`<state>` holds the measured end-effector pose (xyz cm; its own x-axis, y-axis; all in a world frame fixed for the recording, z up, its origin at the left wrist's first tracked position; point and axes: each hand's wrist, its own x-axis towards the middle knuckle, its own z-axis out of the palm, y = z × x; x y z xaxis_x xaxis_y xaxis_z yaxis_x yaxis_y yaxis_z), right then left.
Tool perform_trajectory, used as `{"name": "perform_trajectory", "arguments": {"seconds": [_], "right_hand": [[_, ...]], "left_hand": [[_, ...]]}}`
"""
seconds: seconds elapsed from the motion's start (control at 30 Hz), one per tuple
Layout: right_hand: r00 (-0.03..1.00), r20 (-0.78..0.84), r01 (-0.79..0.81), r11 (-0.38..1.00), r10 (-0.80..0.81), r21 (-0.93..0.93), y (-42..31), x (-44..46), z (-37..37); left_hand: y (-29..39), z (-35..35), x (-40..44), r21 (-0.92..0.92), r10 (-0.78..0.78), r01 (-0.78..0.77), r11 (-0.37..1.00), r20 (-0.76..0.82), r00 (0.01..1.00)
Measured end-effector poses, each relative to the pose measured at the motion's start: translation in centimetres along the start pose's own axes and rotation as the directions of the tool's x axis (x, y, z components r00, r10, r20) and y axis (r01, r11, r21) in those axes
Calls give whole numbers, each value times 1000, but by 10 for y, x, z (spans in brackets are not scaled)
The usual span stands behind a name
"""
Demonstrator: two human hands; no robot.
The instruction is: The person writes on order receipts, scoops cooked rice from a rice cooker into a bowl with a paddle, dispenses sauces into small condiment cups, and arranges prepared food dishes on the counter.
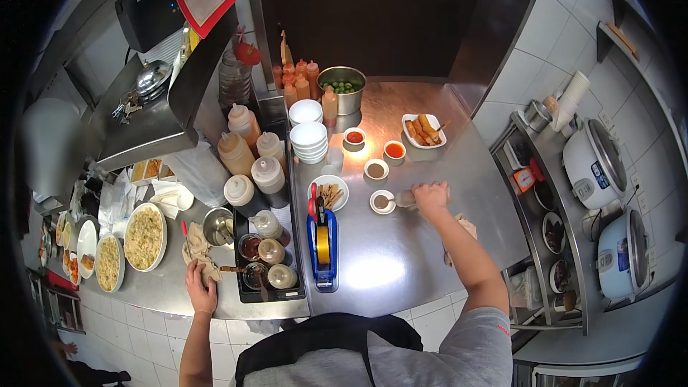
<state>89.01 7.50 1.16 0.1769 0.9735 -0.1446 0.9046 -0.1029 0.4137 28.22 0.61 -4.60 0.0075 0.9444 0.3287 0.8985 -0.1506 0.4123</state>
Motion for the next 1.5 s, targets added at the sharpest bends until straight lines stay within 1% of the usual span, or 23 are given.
{"name": "perform_trajectory", "arguments": {"seconds": [0.1, 0.2, 0.3, 0.37, 0.43, 0.5, 0.53, 0.57, 0.63, 0.67, 0.7, 0.73, 0.77, 0.87, 0.9, 1.0, 1.03, 1.13, 1.23, 1.33, 1.37, 1.47, 1.5], "right_hand": [[999, -31, -12, 998, 13, 55, 2, 0, 7], [1000, -4, -25, 997, 25, 70, 1, -6, 6], [997, -72, -20, 987, 32, 158, 1, -17, 12], [995, -95, 12, 953, 18, 303, 6, -21, 24], [992, -94, 123, 745, -81, 656, 16, -14, 34], [969, -229, 243, 476, -87, 845, 20, -5, 40], [956, -292, 281, 318, -12, 905, 11, -4, 27], [940, -335, 323, 148, 66, 935, 2, -9, 3], [966, -244, 258, -223, 89, 940, -15, -11, -45], [951, -292, 310, -291, 105, 905, -25, -13, -71], [936, -322, 350, -429, 139, 833, -36, -7, -82], [895, -434, 425, -479, 100, 768, -57, -20, -123], [850, -518, 497, -478, 98, 724, -78, -28, -152], [790, -586, 609, -334, 180, 719, -138, -29, -192], [817, -551, 576, -287, 172, 765, -156, -34, -203], [885, -458, 457, -361, 88, 813, -193, -16, -192], [962, -270, 270, -301, 44, 914, -200, -24, -200], [954, -238, 287, -331, 181, 899, -242, -33, -201], [961, -245, 272, -284, 127, 919, -250, -1, -161], [989, -135, 146, -223, 62, 964, -263, -4, -163], [995, -87, 95, -173, 57, 980, -263, 2, -160], [984, 148, -167, -204, -103, 965, -255, 20, -154], [982, 93, -130, -233, -164, 964, -252, 24, -148]], "left_hand": [[-1, 0, 0, -1, 5, -5, 1000, -6, 1000], [1, -1, 0, -8, 4, -4, 1000, -11, 1000], [0, 1, 1, -16, 15, -15, 1000, -28, 999], [-3, 1, -1, -3, 14, -14, 1000, -61, 998], [-5, 0, -2, -4, 3, -3, 1000, -61, 998], [-8, 0, -1, -9, 6, -7, 1000, -64, 998], [-10, 0, -1, -14, 10, -11, 1000, -62, 998], [-11, 0, -2, -17, 12, -13, 1000, -62, 998], [-16, 1, -4, -39, -1, -2, 999, -82, 997], [-19, 0, -5, -48, 5, -9, 999, -82, 997], [-20, -1, -6, -59, 12, -17, 998, -81, 997], [-21, -1, -9, -56, 15, -20, 998, -85, 996], [-22, -1, -9, -56, 24, -29, 998, -86, 996], [-32, 4, -11, -101, 26, -34, 994, -79, 997], [-35, 5, -12, -115, 36, -46, 992, -86, 996], [-40, 1, -15, -236, 45, -87, 968, -176, 983], [-44, -2, -17, -296, 50, -109, 949, -200, 979], [-56, -9, -25, -494, 16, -164, 854, -291, 957], [-70, -12, -41, -623, -1, -181, 761, -280, 960], [-88, -26, -62, -680, 29, -164, 714, -207, 978], [-96, -30, -65, -702, 47, -178, 689, -201, 978], [-116, -35, -71, -750, -2, -152, 644, -200, 980], [-124, -36, -70, -818, -57, -106, 566, -167, 984]]}}
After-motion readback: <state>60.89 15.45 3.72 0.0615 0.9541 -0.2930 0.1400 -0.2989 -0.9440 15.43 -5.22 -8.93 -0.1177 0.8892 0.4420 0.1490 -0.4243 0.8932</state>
